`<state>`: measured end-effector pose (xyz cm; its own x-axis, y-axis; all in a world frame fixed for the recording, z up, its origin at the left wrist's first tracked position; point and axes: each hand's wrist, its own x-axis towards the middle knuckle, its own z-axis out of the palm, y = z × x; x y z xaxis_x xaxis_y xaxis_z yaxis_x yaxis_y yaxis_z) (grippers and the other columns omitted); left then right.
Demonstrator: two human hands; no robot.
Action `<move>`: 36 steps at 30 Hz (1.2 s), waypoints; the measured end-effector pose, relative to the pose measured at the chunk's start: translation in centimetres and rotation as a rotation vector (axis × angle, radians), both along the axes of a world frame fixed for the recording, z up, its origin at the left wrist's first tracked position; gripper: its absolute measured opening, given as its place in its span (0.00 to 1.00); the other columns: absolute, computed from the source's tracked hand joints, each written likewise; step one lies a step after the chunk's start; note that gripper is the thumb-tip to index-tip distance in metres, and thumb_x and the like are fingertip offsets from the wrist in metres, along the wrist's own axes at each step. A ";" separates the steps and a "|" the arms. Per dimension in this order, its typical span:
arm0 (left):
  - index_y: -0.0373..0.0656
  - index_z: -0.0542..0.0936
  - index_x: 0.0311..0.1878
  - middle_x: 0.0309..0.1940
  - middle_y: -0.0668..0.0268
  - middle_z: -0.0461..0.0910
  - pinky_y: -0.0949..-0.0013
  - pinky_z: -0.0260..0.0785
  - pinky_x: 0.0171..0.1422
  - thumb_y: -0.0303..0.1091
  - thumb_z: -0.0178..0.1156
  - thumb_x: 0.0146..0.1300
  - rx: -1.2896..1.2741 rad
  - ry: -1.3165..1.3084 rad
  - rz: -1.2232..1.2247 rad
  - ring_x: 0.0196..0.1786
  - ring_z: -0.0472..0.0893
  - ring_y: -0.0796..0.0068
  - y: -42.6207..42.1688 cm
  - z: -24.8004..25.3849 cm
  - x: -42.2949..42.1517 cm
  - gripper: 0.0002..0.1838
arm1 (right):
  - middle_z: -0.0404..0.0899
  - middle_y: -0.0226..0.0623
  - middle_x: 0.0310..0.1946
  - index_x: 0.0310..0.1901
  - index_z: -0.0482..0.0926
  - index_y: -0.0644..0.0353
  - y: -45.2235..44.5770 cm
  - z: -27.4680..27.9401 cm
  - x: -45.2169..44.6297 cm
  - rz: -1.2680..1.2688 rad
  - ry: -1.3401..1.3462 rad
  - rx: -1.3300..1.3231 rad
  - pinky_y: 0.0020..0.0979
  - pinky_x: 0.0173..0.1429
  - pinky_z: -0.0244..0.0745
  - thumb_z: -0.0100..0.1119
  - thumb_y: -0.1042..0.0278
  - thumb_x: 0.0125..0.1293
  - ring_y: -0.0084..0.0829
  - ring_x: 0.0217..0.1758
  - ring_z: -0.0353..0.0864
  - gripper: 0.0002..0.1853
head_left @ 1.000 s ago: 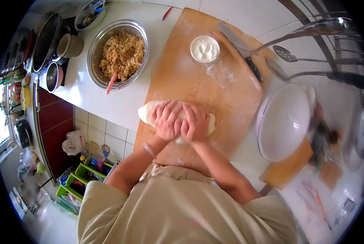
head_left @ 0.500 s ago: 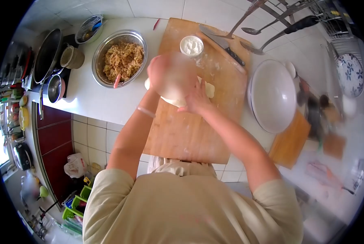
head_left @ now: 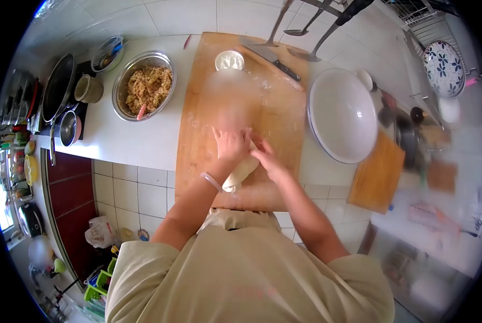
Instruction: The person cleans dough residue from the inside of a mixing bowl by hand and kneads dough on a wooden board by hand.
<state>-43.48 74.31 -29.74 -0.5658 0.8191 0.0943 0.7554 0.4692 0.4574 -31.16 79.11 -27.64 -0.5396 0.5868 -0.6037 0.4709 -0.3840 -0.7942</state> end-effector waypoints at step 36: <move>0.41 0.75 0.62 0.64 0.57 0.72 0.47 0.48 0.76 0.46 0.52 0.63 -0.023 0.037 -0.231 0.70 0.67 0.54 -5.6 1.8 3.5 0.27 | 0.79 0.45 0.56 0.56 0.78 0.61 -3.6 1.1 -1.9 0.010 0.114 1.029 0.43 0.69 0.62 0.50 0.63 0.72 0.41 0.62 0.76 0.17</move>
<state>-39.94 68.75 -27.92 -0.3592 0.9288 0.0908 0.8601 0.2917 0.4185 -33.09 75.53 -26.52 -0.5701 0.7851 0.2421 0.3721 0.5094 -0.7759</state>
